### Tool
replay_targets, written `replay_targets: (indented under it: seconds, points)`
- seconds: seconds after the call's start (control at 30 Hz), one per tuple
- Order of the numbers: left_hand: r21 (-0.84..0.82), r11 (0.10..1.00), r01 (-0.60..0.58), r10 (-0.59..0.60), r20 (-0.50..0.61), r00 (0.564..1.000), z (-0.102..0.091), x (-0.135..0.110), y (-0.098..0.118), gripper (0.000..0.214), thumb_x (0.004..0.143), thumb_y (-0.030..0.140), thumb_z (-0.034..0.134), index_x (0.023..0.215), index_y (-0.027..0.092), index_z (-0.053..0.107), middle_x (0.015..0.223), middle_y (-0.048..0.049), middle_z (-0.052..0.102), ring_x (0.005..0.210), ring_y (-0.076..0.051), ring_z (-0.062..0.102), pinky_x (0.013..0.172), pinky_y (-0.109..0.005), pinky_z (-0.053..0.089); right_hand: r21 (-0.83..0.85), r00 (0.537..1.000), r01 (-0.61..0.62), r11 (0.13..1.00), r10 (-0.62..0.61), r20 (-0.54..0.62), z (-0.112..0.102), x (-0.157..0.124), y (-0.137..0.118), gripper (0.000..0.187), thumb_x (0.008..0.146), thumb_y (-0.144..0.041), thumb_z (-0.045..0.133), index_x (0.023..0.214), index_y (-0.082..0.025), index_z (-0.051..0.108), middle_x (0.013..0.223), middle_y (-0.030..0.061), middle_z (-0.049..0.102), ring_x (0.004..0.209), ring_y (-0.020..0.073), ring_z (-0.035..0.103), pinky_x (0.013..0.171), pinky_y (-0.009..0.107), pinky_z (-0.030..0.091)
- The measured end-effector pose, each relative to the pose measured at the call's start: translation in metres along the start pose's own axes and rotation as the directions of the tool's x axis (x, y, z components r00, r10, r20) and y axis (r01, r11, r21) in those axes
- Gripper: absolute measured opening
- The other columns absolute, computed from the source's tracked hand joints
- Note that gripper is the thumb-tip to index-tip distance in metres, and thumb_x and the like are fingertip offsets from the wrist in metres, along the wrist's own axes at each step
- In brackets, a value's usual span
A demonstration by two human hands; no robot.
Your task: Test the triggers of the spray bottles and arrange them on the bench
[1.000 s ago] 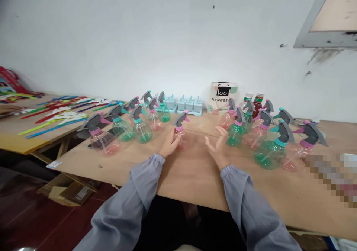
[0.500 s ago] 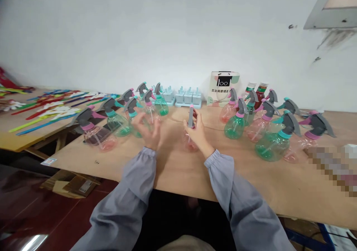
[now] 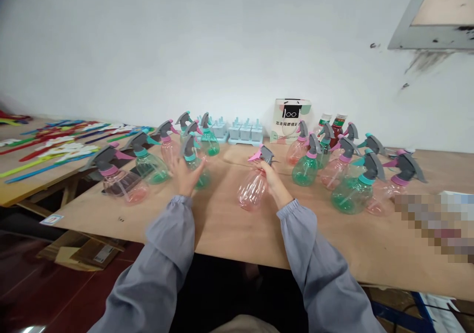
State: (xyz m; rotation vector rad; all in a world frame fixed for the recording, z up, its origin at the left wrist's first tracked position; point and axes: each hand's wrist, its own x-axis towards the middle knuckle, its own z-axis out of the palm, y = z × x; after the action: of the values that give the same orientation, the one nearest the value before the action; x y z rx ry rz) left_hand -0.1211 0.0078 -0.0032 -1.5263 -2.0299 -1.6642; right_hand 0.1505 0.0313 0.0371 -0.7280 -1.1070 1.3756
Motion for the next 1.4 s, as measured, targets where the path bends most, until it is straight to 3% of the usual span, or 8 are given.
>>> replay_targets:
  seconds: [0.07,0.2,0.47,0.63,0.8,1.13,1.3,1.4]
  points:
    - [0.032,0.999,0.021,-0.021,0.008,1.0,0.01,-0.012,0.016,0.054,0.075,0.047,0.072,0.116,0.018,0.053,0.133,-0.0195,0.049,0.137,-0.047,0.034,0.11,-0.07,0.025,0.09,0.992,-0.094,0.992,0.085,0.098,-0.003,0.0,0.0,0.023,0.062,-0.031,0.073,0.084,-0.024,0.066,0.09,0.0039,0.077,0.092,0.0255,0.073,0.078,0.038,0.06]
    - [-0.182,0.974,-0.132,0.158,0.132,0.979,0.025,-0.034,0.042,0.05,0.077,0.049,0.071,0.114,0.02,0.055,0.12,-0.0142,0.06,0.126,-0.035,0.052,0.109,-0.055,0.039,0.152,0.973,-0.146,0.978,0.114,0.201,-0.005,-0.003,0.008,0.021,0.066,-0.036,0.074,0.082,-0.023,0.068,0.097,0.006,0.078,0.101,0.0277,0.073,0.084,0.041,0.061]
    - [-0.314,0.932,-0.181,0.252,0.202,0.947,0.027,-0.041,0.046,0.058,0.077,0.049,0.072,0.123,0.018,0.052,0.116,-0.0118,0.066,0.113,-0.03,0.063,0.101,-0.046,0.048,0.161,0.932,-0.219,0.962,0.157,0.326,-0.013,-0.024,0.004,0.025,0.066,-0.032,0.068,0.089,-0.021,0.071,0.1,0.0076,0.077,0.103,0.0291,0.072,0.095,0.045,0.056]
    - [-0.311,0.929,-0.199,0.268,0.197,0.943,0.028,-0.039,0.042,0.06,0.078,0.046,0.073,0.127,0.018,0.052,0.121,-0.0135,0.065,0.119,-0.031,0.061,0.103,-0.047,0.047,0.223,0.936,-0.24,0.945,0.164,0.311,-0.014,-0.029,-0.001,0.023,0.065,-0.028,0.066,0.087,-0.022,0.068,0.093,0.0043,0.077,0.089,0.0245,0.072,0.086,0.04,0.058]
    - [-0.337,0.917,-0.213,0.285,0.181,0.941,0.03,-0.038,0.039,0.052,0.079,0.043,0.072,0.122,0.019,0.054,0.118,-0.0122,0.066,0.114,-0.029,0.063,0.101,-0.045,0.048,0.216,0.98,-0.115,0.97,0.075,0.185,-0.013,-0.025,0.003,0.017,0.064,-0.027,0.065,0.08,-0.022,0.064,0.068,-0.0033,0.069,0.056,0.0125,0.059,0.058,0.026,0.053]
    - [-0.334,0.927,-0.172,0.247,0.196,0.949,0.031,-0.036,0.038,0.055,0.077,0.042,0.073,0.122,0.018,0.053,0.114,-0.0124,0.067,0.111,-0.03,0.064,0.1,-0.047,0.049,0.188,0.982,-0.079,0.979,0.044,0.186,-0.01,-0.028,0.005,0.033,0.064,-0.032,0.068,0.096,-0.024,0.067,0.103,0.0036,0.077,0.105,0.0251,0.068,0.081,0.036,0.057]
    - [-0.33,0.928,-0.175,0.248,0.194,0.949,0.029,-0.036,0.04,0.053,0.077,0.043,0.072,0.121,0.019,0.053,0.112,-0.0116,0.067,0.11,-0.03,0.065,0.1,-0.047,0.049,0.193,0.976,-0.101,0.976,0.06,0.209,-0.012,-0.026,0.008,0.032,0.066,-0.032,0.066,0.097,-0.024,0.067,0.105,0.0036,0.077,0.103,0.024,0.07,0.085,0.036,0.056]
    - [-0.32,0.931,-0.176,0.246,0.193,0.95,0.028,-0.036,0.04,0.053,0.077,0.043,0.072,0.12,0.018,0.053,0.112,-0.0121,0.067,0.111,-0.03,0.064,0.1,-0.048,0.049,0.197,0.976,-0.096,0.976,0.054,0.211,-0.013,-0.026,0.007,0.028,0.065,-0.03,0.064,0.092,-0.023,0.067,0.092,0.0021,0.077,0.087,0.0207,0.071,0.078,0.033,0.055]
